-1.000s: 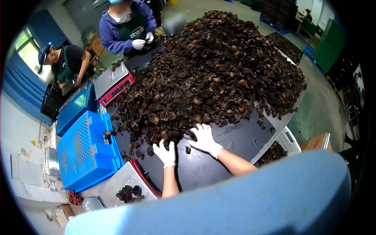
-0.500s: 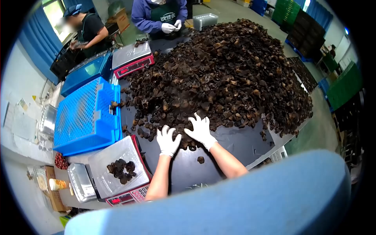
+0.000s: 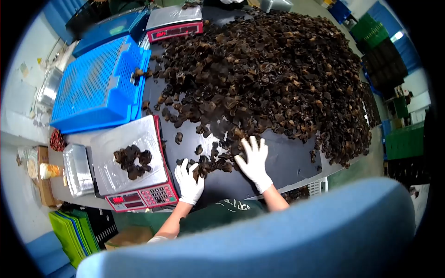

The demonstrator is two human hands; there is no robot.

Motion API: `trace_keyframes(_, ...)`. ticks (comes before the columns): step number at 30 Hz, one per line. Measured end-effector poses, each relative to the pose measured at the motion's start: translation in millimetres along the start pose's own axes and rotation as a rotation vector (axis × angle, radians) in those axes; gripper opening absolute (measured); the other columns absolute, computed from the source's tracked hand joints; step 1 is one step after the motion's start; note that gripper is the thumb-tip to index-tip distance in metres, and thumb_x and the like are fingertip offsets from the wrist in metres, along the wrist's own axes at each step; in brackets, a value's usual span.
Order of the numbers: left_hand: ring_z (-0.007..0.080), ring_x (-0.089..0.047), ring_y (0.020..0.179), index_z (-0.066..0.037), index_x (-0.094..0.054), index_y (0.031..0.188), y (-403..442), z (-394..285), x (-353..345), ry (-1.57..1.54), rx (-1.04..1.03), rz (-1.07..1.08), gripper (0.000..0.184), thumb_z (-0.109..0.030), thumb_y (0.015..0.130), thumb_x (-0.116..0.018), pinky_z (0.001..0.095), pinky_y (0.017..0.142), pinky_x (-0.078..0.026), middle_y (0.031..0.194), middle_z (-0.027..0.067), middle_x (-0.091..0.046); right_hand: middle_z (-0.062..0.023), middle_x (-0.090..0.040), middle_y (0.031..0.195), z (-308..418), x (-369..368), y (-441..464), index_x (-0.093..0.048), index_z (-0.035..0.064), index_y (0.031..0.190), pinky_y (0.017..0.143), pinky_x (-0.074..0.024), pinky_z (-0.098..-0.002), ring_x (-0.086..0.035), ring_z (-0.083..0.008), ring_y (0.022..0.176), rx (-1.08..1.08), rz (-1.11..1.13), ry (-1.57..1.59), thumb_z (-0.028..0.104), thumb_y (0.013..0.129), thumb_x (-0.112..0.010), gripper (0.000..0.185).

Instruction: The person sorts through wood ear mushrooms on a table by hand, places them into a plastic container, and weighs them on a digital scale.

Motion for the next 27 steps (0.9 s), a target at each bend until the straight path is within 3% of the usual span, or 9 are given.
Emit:
trace_keyframes(4, 0.0429, -0.038, 0.129, -0.002, -0.054, 0.126, 4.1, 13.0, -1.8, -0.258, 0.124, -0.083, 0.051, -0.011, 0.078, -0.068, 0.0507, 0.110, -0.031, 0.137, 0.0218, -0.043, -0.0181, -0.040, 0.148, 78.2, -13.8, -31.5, -0.055, 0.0159, 0.134, 0.113, -0.0182, -0.0639, -0.027, -0.0497, 0.138, 0.332, 0.225, 0.149, 0.043, 0.083, -0.066, 0.059)
trace_keyframes(6, 0.0400, -0.043, 0.125, 0.001, -0.049, 0.129, 2.3, 22.0, 2.5, -0.342, 0.222, -0.158, 0.053, -0.009, 0.080, -0.069, 0.0465, 0.109, -0.034, 0.132, 0.0228, -0.045, -0.0145, -0.047, 0.140, 94.6, -13.9, -51.1, -0.063, 0.0155, 0.121, 0.113, -0.0212, -0.0601, -0.036, -0.0426, 0.134, 0.441, 0.259, 0.214, 0.038, 0.080, -0.069, 0.046)
trace_keyframes(8, 0.0328, -0.051, 0.117, -0.001, -0.048, 0.129, -3.8, 33.0, 1.7, -0.425, 0.263, -0.178, 0.055, -0.005, 0.080, -0.071, 0.0408, 0.104, -0.039, 0.125, 0.0189, -0.049, -0.0127, -0.051, 0.136, 84.8, -7.9, -58.5, -0.065, 0.0149, 0.109, 0.111, -0.0238, -0.0589, -0.039, -0.0413, 0.131, 0.444, 0.242, 0.218, 0.032, 0.077, -0.071, 0.037)
trace_keyframes(12, 0.0309, -0.052, 0.115, -0.001, -0.050, 0.127, -16.2, 31.1, 17.7, -0.526, 0.270, -0.229, 0.056, -0.005, 0.077, -0.076, 0.0382, 0.100, -0.043, 0.123, 0.0164, -0.050, -0.0091, -0.055, 0.127, 38.5, 13.7, -55.0, -0.065, 0.0157, 0.094, 0.109, -0.0244, -0.0587, -0.040, -0.0373, 0.128, 0.294, 0.081, 0.158, 0.027, 0.074, -0.071, 0.023)
trace_keyframes(16, 0.0206, -0.057, 0.102, -0.002, -0.054, 0.120, -32.3, 47.1, -12.4, -0.809, 0.432, -0.091, 0.045, -0.006, 0.081, -0.076, 0.0320, 0.092, -0.047, 0.112, 0.0106, -0.057, -0.0102, -0.056, 0.125, 32.3, 29.5, -40.4, -0.067, 0.0138, 0.100, 0.107, -0.0282, -0.0534, -0.042, -0.0367, 0.126, 0.159, -0.015, 0.183, 0.021, 0.074, -0.075, 0.028)
trace_keyframes(18, 0.0149, -0.061, 0.095, -0.002, -0.057, 0.118, -41.3, 47.8, -17.9, -0.987, 0.539, -0.132, 0.037, -0.005, 0.085, -0.074, 0.0281, 0.087, -0.049, 0.106, 0.0071, -0.063, -0.0112, -0.062, 0.118, 47.9, 34.7, -30.1, -0.068, 0.0113, 0.103, 0.098, -0.0419, -0.0429, -0.055, -0.0329, 0.113, 0.201, -0.063, 0.301, 0.012, 0.077, -0.071, 0.027)
trace_keyframes(22, 0.0117, -0.062, 0.097, -0.003, -0.061, 0.118, -48.9, 43.2, -20.5, -1.118, 0.652, -0.060, 0.034, -0.005, 0.086, -0.074, 0.0267, 0.088, -0.049, 0.106, 0.0023, -0.066, -0.0131, -0.067, 0.109, 108.3, 23.9, -13.8, -0.064, 0.0075, 0.120, 0.083, -0.0515, -0.0383, -0.065, -0.0289, 0.092, 0.369, 0.098, 0.559, 0.011, 0.082, -0.069, 0.038)
trace_keyframes(25, 0.0104, -0.064, 0.092, 0.000, -0.064, 0.114, -43.5, 20.4, -6.2, -1.215, 0.613, -0.078, 0.029, -0.007, 0.088, -0.073, 0.0261, 0.083, -0.051, 0.103, 0.0029, -0.069, -0.0088, -0.065, 0.110, 126.3, -13.1, -21.4, -0.052, 0.0051, 0.138, 0.073, -0.0488, -0.0269, -0.056, -0.0130, 0.081, 0.043, 0.549, 0.915, 0.015, 0.087, -0.071, 0.055)
trace_keyframes(27, 0.0098, -0.063, 0.091, 0.000, -0.064, 0.115, -53.8, 22.4, -18.4, -1.246, 0.612, -0.012, 0.029, -0.006, 0.087, -0.073, 0.0252, 0.083, -0.050, 0.102, 0.0020, -0.068, -0.0049, -0.066, 0.097, 125.2, -38.6, -30.1, -0.060, 0.0032, 0.127, 0.069, -0.0465, -0.0240, -0.050, -0.0086, 0.073, -0.067, 0.669, 1.005, 0.014, 0.089, -0.069, 0.041)
Point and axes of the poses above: each hand's wrist, its own y-axis towards the middle knuckle, its own x-axis out of the back of the hand, z = x × y, the point moved 9 cm from there along y, towards the middle knuckle
